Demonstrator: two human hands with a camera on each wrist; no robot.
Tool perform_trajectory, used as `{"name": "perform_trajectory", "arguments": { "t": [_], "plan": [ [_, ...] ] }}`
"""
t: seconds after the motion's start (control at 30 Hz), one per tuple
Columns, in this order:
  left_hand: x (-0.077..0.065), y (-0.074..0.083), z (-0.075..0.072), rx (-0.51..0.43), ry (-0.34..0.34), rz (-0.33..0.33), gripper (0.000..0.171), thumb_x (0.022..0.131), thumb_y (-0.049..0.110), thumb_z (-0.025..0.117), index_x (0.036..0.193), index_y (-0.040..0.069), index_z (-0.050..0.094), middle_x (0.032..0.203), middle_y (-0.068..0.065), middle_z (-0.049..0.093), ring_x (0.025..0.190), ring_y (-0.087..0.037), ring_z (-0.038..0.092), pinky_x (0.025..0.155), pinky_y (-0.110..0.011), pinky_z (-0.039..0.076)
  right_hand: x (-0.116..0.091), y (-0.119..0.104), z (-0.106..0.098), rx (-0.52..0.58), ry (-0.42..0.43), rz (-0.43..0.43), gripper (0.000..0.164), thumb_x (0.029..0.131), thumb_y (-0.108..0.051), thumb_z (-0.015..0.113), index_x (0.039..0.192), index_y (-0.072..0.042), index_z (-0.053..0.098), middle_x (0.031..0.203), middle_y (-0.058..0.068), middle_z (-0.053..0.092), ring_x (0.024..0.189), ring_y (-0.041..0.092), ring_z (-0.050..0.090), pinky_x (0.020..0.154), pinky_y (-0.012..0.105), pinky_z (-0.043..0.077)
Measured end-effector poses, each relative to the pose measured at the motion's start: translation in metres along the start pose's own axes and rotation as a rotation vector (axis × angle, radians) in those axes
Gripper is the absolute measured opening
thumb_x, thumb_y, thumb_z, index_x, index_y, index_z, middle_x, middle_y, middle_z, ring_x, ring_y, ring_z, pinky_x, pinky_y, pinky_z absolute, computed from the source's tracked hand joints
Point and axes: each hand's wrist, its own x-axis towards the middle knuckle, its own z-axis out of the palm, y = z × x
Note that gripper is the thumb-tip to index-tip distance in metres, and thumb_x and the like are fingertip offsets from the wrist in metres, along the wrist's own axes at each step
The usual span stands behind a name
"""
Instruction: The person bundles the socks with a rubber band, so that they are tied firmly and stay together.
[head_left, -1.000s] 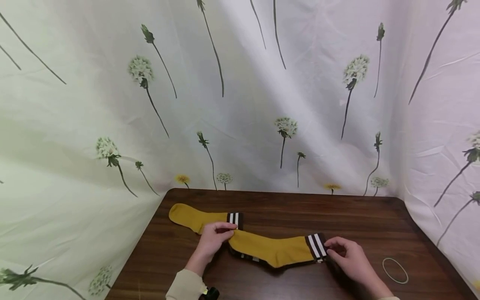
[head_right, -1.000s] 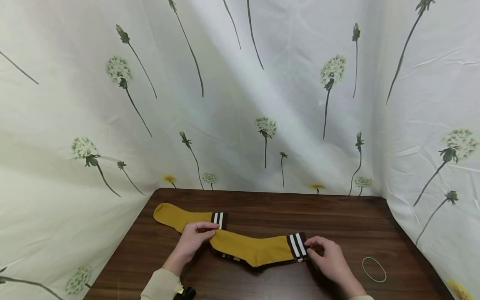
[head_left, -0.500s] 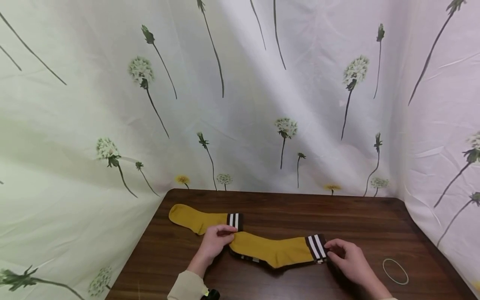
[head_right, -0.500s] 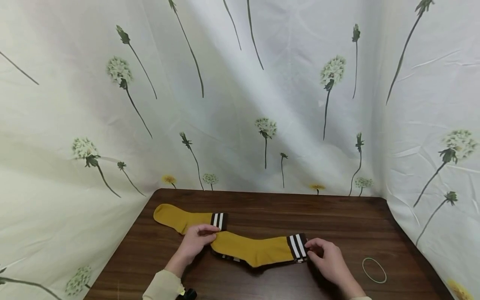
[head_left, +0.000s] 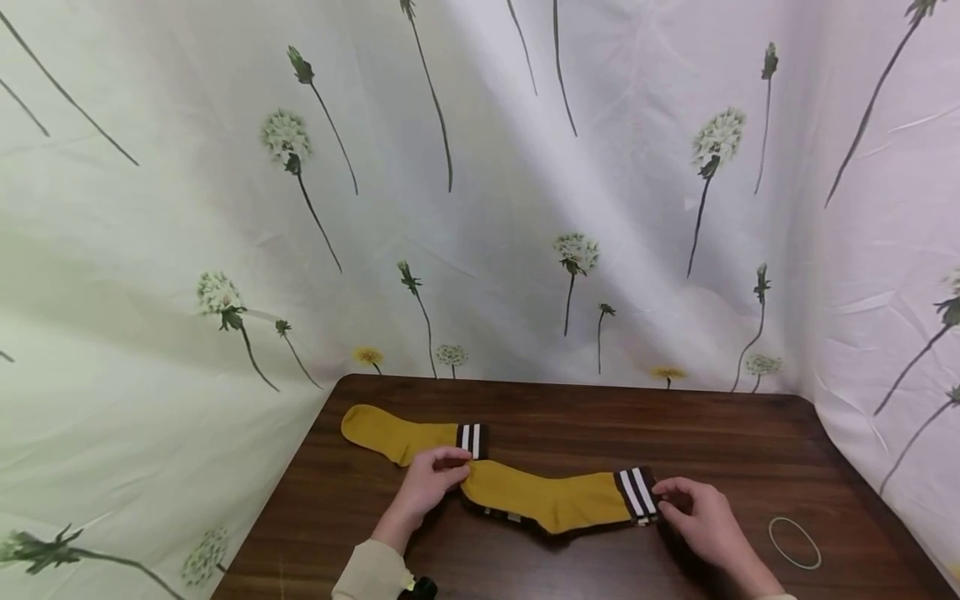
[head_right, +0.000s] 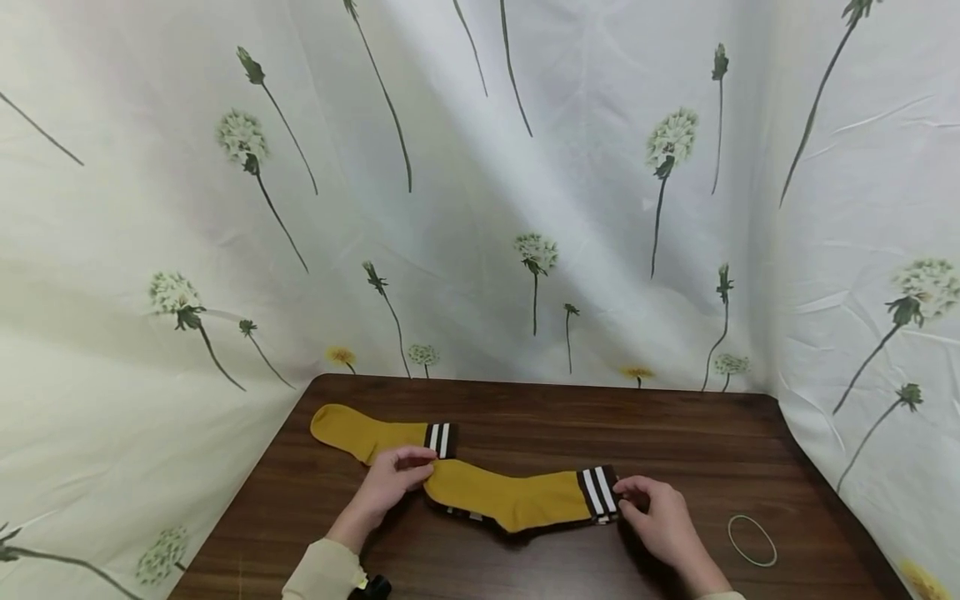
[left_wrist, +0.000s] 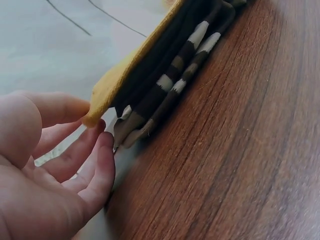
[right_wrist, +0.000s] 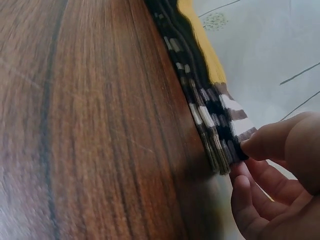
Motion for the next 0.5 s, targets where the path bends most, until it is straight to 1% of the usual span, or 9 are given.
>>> {"name": "perform_trajectory", "arguments": {
  "t": [0.17, 0.33, 0.4, 0.5],
  "plan": [
    [0.0, -0.0025, -0.0021, 0.013, 0.009, -0.008, 0.028, 0.099, 0.009, 0.072, 0.123, -0.004, 0.073, 0.119, -0.014, 0.071, 0.097, -0.017, 0.066, 0.081, -0.034, 0.057, 0.0006, 0.0013, -0.0006, -0.015, -0.01, -0.001, 0.017, 0.091, -0.003, 0.079, 0.104, -0.013, 0.077, 0.097, -0.002, 0.076, 0.083, 0.006, 0.065, 0.073, 0.027, 0.052],
    [-0.0019, -0.0035, -0.0049, 0.005, 0.028, -0.013, 0.027, 0.1, 0.01, 0.071, 0.123, -0.004, 0.073, 0.119, -0.015, 0.072, 0.095, -0.016, 0.066, 0.079, -0.036, 0.057, 0.0012, 0.003, -0.0013, -0.005, -0.037, -0.01, 0.016, 0.092, -0.003, 0.078, 0.104, -0.013, 0.078, 0.098, -0.001, 0.076, 0.08, 0.006, 0.061, 0.071, 0.026, 0.051],
    [-0.0025, -0.0032, -0.0064, -0.003, 0.033, -0.006, 0.027, 0.1, 0.01, 0.071, 0.123, -0.004, 0.073, 0.119, -0.016, 0.072, 0.095, -0.017, 0.066, 0.079, -0.038, 0.058, 0.0017, 0.0032, -0.0022, -0.009, -0.033, -0.024, 0.015, 0.092, -0.004, 0.078, 0.103, -0.014, 0.078, 0.099, -0.001, 0.075, 0.078, 0.005, 0.059, 0.07, 0.026, 0.05],
    [-0.0035, -0.0022, -0.0099, -0.007, 0.047, 0.007, 0.026, 0.1, 0.01, 0.071, 0.122, -0.004, 0.073, 0.118, -0.017, 0.072, 0.094, -0.017, 0.067, 0.079, -0.039, 0.059, 0.0031, 0.0016, -0.0032, -0.023, 0.012, -0.081, 0.015, 0.09, -0.003, 0.08, 0.098, -0.016, 0.078, 0.097, -0.002, 0.073, 0.077, 0.002, 0.058, 0.068, 0.025, 0.051]
  ]
}}
